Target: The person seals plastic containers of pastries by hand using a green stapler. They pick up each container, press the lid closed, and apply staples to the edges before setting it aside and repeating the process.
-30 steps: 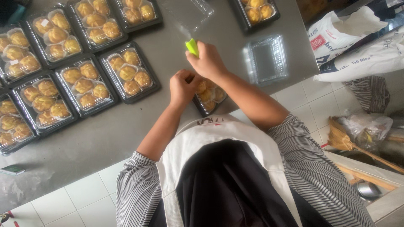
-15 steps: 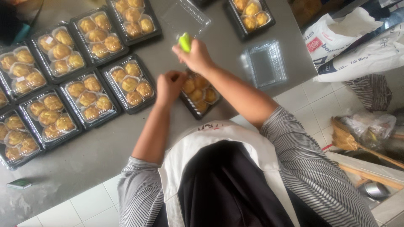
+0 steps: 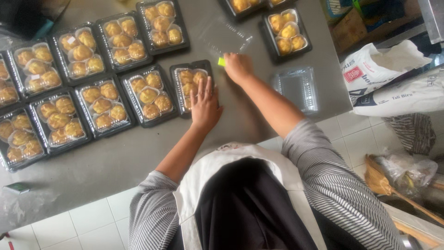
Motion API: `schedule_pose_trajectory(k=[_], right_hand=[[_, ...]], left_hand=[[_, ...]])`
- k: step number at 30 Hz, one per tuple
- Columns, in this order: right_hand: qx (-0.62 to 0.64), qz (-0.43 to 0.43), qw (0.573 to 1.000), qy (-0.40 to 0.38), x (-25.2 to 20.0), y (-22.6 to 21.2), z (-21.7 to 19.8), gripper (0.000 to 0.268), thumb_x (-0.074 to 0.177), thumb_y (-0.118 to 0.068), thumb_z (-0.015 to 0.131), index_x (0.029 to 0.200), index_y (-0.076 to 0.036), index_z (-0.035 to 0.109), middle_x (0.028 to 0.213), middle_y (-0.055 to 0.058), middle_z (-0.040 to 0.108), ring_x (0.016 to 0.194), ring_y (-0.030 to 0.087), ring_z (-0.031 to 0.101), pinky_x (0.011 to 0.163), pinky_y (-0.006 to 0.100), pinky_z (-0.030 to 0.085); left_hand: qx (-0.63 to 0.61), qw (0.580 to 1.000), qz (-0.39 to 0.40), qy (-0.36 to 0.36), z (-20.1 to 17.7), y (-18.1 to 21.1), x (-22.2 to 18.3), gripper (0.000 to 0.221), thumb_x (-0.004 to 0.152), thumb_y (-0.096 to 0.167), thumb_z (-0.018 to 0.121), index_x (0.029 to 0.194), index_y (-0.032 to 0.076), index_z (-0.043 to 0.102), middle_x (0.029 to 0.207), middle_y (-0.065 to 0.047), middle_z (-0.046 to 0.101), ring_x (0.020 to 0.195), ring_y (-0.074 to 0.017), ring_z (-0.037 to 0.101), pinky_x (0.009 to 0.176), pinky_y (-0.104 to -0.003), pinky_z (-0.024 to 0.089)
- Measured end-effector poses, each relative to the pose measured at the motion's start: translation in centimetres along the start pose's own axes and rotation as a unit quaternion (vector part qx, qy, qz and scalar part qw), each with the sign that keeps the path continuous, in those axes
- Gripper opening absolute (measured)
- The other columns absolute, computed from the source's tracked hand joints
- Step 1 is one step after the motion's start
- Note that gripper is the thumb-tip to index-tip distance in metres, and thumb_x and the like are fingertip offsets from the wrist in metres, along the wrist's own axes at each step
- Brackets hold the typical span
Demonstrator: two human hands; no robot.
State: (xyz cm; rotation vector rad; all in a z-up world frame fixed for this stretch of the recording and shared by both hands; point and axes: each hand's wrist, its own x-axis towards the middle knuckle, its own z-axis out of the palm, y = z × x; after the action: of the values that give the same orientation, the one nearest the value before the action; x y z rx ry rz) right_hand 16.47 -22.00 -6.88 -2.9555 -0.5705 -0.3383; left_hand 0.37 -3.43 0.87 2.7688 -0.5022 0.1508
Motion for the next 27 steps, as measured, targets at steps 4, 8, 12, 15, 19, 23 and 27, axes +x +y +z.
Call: schedule_pose_trajectory(k=[4, 8, 12, 15, 19, 23, 27], right_hand=[[0.101, 0.01, 0.985, 0.142, -4.7, 1.3, -7.4, 0.018, 0.084, -0.014, 0.079, 0.096, -0.006, 0.069, 0.088, 0.013, 0.073, 0.079, 0.033, 0.072, 0.069, 0.044, 0.057], [0.312, 0.176, 0.904, 0.235, -12.6, 6.0, -15.1, 0.011, 0.097, -0.014, 0.076, 0.103, -0.005, 0.073, 0.092, 0.011, 0.076, 0.079, 0.024, 0.073, 0.07, 0.038, 0.059], [0.657, 0.321, 0.663, 0.16, -21.0, 11.8, -19.5, 0.013, 0.099, -0.015, 0.07, 0.106, -0.004, 0.066, 0.096, 0.009, 0.073, 0.068, 0.013, 0.061, 0.06, 0.028, 0.051], [0.673, 0.374, 0.638, 0.008, -25.7, 10.7, -20.6, 0.011, 0.097, -0.013, 0.063, 0.1, -0.002, 0.065, 0.084, 0.009, 0.07, 0.061, 0.013, 0.062, 0.052, 0.028, 0.053], [0.542, 0.323, 0.74, -0.232, -27.4, 9.9, -19.0, 0.022, 0.097, -0.012, 0.062, 0.115, -0.005, 0.073, 0.077, 0.007, 0.063, 0.062, 0.013, 0.057, 0.055, 0.028, 0.049], [0.516, 0.36, 0.737, -0.248, -28.5, 12.5, -16.8, 0.024, 0.103, -0.02, 0.061, 0.122, -0.013, 0.072, 0.077, 0.008, 0.065, 0.063, 0.012, 0.061, 0.059, 0.026, 0.052], [0.64, 0.317, 0.676, -0.179, -28.7, 19.0, -12.5, 0.013, 0.094, -0.013, 0.065, 0.099, -0.002, 0.066, 0.117, -0.005, 0.076, 0.061, 0.015, 0.064, 0.057, 0.031, 0.054]], left_hand=[[-0.074, 0.997, -0.027, 0.003, 1.8, 1.0, 3.3, 0.076, 0.083, 0.034, 0.079, 0.147, 0.008, 0.049, 0.16, -0.02, 0.032, 0.151, -0.0384, 0.022, 0.117, -0.059, 0.024], [-0.344, 0.936, -0.022, 0.066, 9.9, 3.1, 10.9, 0.058, 0.096, 0.026, 0.074, 0.147, 0.008, 0.053, 0.137, -0.014, 0.067, 0.131, -0.0317, 0.061, 0.11, -0.043, 0.049], [-0.472, 0.855, -0.212, -0.046, 19.2, 8.2, 23.2, 0.057, 0.089, 0.039, 0.071, 0.132, 0.004, 0.058, 0.103, -0.013, 0.077, 0.097, -0.0299, 0.077, 0.083, -0.042, 0.06], [-0.373, 0.897, -0.23, -0.064, 20.7, 10.2, 27.6, 0.056, 0.095, 0.053, 0.068, 0.119, 0.003, 0.067, 0.108, -0.019, 0.075, 0.105, -0.0355, 0.071, 0.091, -0.045, 0.055], [-0.333, 0.905, -0.265, -0.004, 20.7, 11.2, 29.0, 0.058, 0.086, 0.056, 0.069, 0.112, 0.005, 0.067, 0.111, -0.019, 0.074, 0.106, -0.0378, 0.069, 0.091, -0.047, 0.054], [-0.338, 0.901, -0.269, 0.03, 19.5, 9.3, 26.3, 0.058, 0.085, 0.055, 0.07, 0.114, 0.006, 0.064, 0.111, -0.018, 0.073, 0.107, -0.0364, 0.068, 0.091, -0.046, 0.054], [-0.314, 0.908, -0.267, 0.071, 17.4, 6.3, 19.8, 0.056, 0.088, 0.05, 0.071, 0.119, 0.005, 0.061, 0.113, -0.019, 0.072, 0.108, -0.0383, 0.067, 0.091, -0.047, 0.053]])
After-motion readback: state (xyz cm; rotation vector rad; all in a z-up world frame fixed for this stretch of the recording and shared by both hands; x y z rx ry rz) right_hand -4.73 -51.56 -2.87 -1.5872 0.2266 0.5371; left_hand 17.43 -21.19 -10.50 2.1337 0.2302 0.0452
